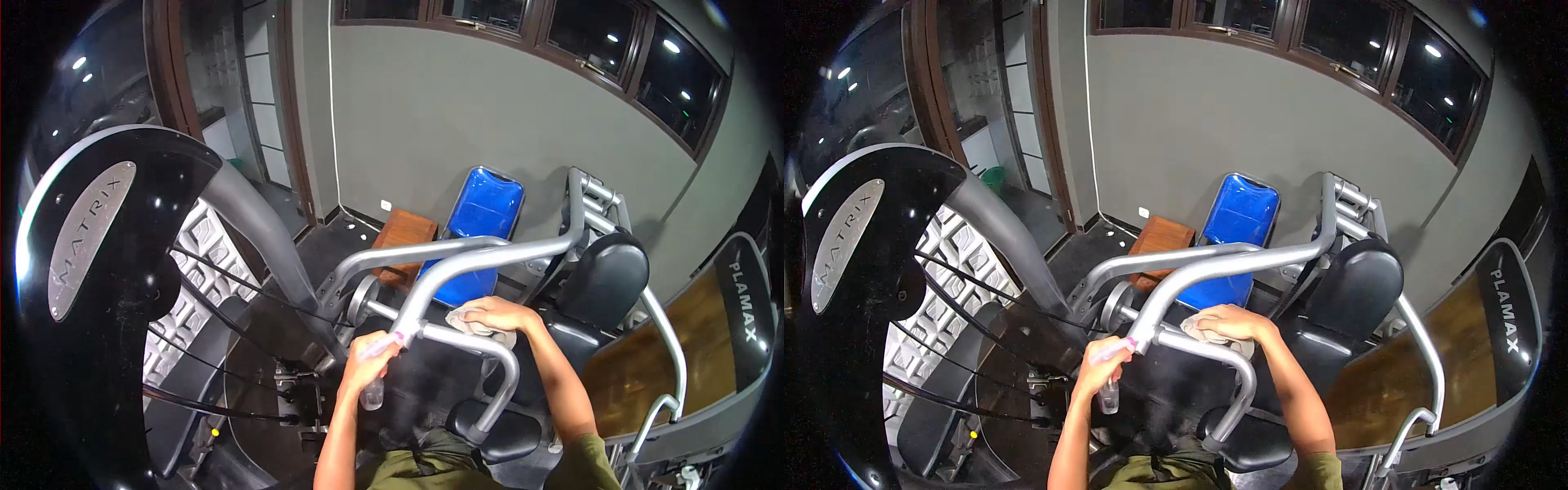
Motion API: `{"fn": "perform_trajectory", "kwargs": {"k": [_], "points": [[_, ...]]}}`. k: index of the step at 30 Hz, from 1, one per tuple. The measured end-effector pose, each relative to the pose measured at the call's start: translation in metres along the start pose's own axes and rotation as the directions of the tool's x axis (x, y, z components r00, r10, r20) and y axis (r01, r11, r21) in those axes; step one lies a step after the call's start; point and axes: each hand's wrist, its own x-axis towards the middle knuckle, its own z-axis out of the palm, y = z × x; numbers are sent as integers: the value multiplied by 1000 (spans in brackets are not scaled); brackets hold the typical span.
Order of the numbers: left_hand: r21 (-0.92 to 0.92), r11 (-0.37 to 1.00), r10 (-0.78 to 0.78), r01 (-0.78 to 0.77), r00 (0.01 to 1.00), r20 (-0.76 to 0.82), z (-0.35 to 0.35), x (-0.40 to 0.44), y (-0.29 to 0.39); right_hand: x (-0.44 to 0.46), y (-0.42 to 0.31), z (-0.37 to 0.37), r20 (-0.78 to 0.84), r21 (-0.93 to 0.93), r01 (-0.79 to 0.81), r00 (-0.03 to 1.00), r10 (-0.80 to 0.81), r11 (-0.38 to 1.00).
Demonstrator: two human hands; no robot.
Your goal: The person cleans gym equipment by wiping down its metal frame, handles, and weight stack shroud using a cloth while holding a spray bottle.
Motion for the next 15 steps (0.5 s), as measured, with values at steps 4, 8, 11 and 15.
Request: {"fn": "perform_trajectory", "kwargs": {"k": [4, 8, 11, 15], "points": [[125, 992, -14, 34, 988, -152, -5, -15, 10, -7, -32, 9, -118, 20, 93, 989, -90, 995], [109, 993, -22, 50, 970, -242, -5, -20, 7, -9, -61, 22, -248, -58, 294, 921, -299, 954], [122, 991, -22, 55, 965, -261, -3, -23, 9, -2, -65, 34, -304, -115, 332, 885, -352, 936], [96, 995, -12, 39, 963, -269, -4, -24, 9, 2, -76, 42, -320, -178, 356, 861, -396, 917]]}}
